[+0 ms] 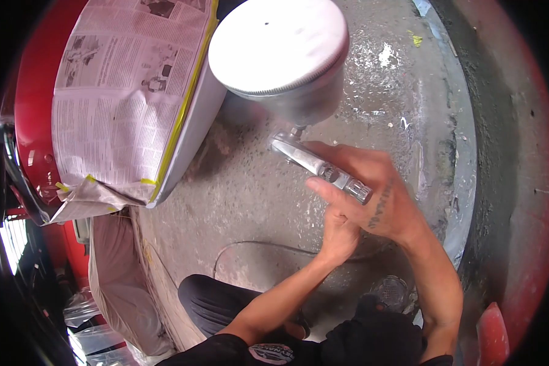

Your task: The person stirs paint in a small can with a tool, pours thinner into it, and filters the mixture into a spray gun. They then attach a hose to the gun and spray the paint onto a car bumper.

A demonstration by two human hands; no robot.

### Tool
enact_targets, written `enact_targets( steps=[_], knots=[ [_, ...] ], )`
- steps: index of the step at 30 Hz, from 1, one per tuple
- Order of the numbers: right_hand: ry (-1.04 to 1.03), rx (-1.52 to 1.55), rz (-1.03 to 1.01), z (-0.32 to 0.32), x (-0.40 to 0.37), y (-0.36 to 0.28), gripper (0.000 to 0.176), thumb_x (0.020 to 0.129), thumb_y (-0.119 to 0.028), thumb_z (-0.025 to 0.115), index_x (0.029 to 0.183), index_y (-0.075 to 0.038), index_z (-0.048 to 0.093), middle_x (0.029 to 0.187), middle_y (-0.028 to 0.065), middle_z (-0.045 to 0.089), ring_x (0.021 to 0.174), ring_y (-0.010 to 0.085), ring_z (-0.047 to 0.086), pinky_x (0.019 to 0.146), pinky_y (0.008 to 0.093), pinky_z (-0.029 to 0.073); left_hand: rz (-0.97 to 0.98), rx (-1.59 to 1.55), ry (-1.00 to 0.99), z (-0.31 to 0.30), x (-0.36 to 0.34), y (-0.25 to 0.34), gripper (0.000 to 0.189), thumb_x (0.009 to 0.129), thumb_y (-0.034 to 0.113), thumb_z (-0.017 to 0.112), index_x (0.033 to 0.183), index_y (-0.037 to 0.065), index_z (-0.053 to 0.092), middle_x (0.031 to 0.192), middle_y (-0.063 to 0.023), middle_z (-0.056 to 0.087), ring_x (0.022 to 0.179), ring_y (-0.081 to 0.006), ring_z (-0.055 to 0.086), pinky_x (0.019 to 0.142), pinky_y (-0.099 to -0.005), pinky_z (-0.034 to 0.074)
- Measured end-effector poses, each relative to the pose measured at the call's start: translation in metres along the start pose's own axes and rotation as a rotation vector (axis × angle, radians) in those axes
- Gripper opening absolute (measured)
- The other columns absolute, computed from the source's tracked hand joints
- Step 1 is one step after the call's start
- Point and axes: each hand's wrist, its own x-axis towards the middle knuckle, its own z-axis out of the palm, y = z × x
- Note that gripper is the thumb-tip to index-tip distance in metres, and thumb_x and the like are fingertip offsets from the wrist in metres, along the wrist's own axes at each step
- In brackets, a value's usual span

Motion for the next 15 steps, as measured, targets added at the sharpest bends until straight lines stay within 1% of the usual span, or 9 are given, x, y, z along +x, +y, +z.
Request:
enact_targets(
  steps=[2,4,5,7,8,10,11,12,15],
  knots=[
    [-0.02,0.021,0.007,-0.001,0.002,0.0,0.043,0.093,-0.013,0.08,0.131,0.005,0.072,0.109,0.0184,0.079,0.094,0.0222,0.076,0.087,0.0362,0.058,-0.002,0.009,0.004,-0.001,-0.001,-0.001,0.016,0.111,0.009,0.061,0.115,-0.001,0.072,0.11,-0.0026,0.074,0.102,-0.0112,0.067,0.087,-0.0304,0.054],
    [0.003,0.031,0.015,-0.003,0.006,0.003,0.043,0.093,-0.014,0.08,0.132,0.005,0.072,0.107,0.0177,0.08,0.093,0.0209,0.075,0.086,0.0361,0.058,0.043,0.057,-0.032,-0.001,-0.003,0.005,0.03,0.112,0.011,0.061,0.137,-0.004,0.066,0.118,-0.0056,0.074,0.098,-0.0103,0.066,0.086,-0.0289,0.055],
    [0.025,0.043,0.023,-0.005,0.008,0.004,0.043,0.093,-0.014,0.08,0.132,0.005,0.072,0.106,0.0169,0.08,0.092,0.0195,0.075,0.085,0.0361,0.058,0.043,0.057,-0.032,-0.002,-0.005,0.007,0.03,0.112,0.011,0.061,0.137,-0.004,0.066,0.118,-0.0056,0.074,0.098,-0.0103,0.066,0.086,-0.0289,0.055],
    [0.056,0.011,0.029,-0.01,0.014,0.007,0.044,0.094,-0.014,0.08,0.133,0.005,0.072,0.106,0.017,0.08,0.093,0.0185,0.074,0.085,0.0357,0.057,-0.111,-0.05,-0.061,-0.005,-0.013,0.011,0.03,0.113,0.017,0.059,0.133,-0.004,0.066,0.116,-0.0101,0.074,0.103,-0.0161,0.069,0.089,-0.0323,0.058],
    [0.088,-0.021,0.035,-0.012,0.015,0.007,0.045,0.094,-0.015,0.08,0.133,0.004,0.071,0.107,0.017,0.08,0.093,0.0174,0.074,0.085,0.0354,0.057,-0.113,-0.048,-0.061,-0.008,-0.019,0.008,0.03,0.113,0.017,0.059,0.133,-0.004,0.066,0.116,-0.0101,0.074,0.103,-0.0161,0.069,0.089,-0.0323,0.058],
    [0.142,-0.042,0.052,-0.013,0.018,0.004,0.045,0.095,-0.015,0.081,0.134,0.005,0.071,0.106,0.0168,0.08,0.093,0.0167,0.073,0.085,0.0347,0.057,-0.187,-0.01,-0.094,-0.019,-0.036,-0.004,0.038,0.113,0.018,0.059,0.145,-0.004,0.062,0.124,-0.0126,0.073,0.103,-0.018,0.07,0.09,-0.0341,0.06],
    [0.194,-0.066,0.068,-0.013,0.019,0.003,0.045,0.095,-0.015,0.081,0.134,0.005,0.071,0.105,0.0165,0.079,0.092,0.0159,0.073,0.086,0.0341,0.056,-0.188,-0.009,-0.094,-0.025,-0.045,-0.01,0.038,0.113,0.018,0.059,0.145,-0.004,0.062,0.124,-0.0126,0.073,0.103,-0.018,0.07,0.09,-0.0341,0.06],
    [0.24,-0.095,-0.014,-0.011,0.02,0.009,0.046,0.096,-0.016,0.081,0.135,0.005,0.07,0.103,0.0163,0.079,0.09,0.0151,0.072,0.085,0.0334,0.057,-0.237,0.023,-0.119,-0.031,-0.053,-0.015,0.039,0.113,0.017,0.059,0.147,-0.003,0.061,0.127,-0.0123,0.072,0.103,-0.0176,0.07,0.09,-0.0339,0.06],
    [0.245,-0.096,-0.038,-0.013,0.02,0.006,0.045,0.095,-0.016,0.081,0.134,0.005,0.071,0.1,0.0156,0.079,0.086,0.0153,0.073,0.08,0.0332,0.057,-0.321,0.059,-0.133,-0.038,-0.071,-0.023,0.039,0.113,0.017,0.059,0.148,-0.001,0.061,0.128,-0.0119,0.072,0.104,-0.0173,0.07,0.09,-0.0335,0.06]
  ],
)
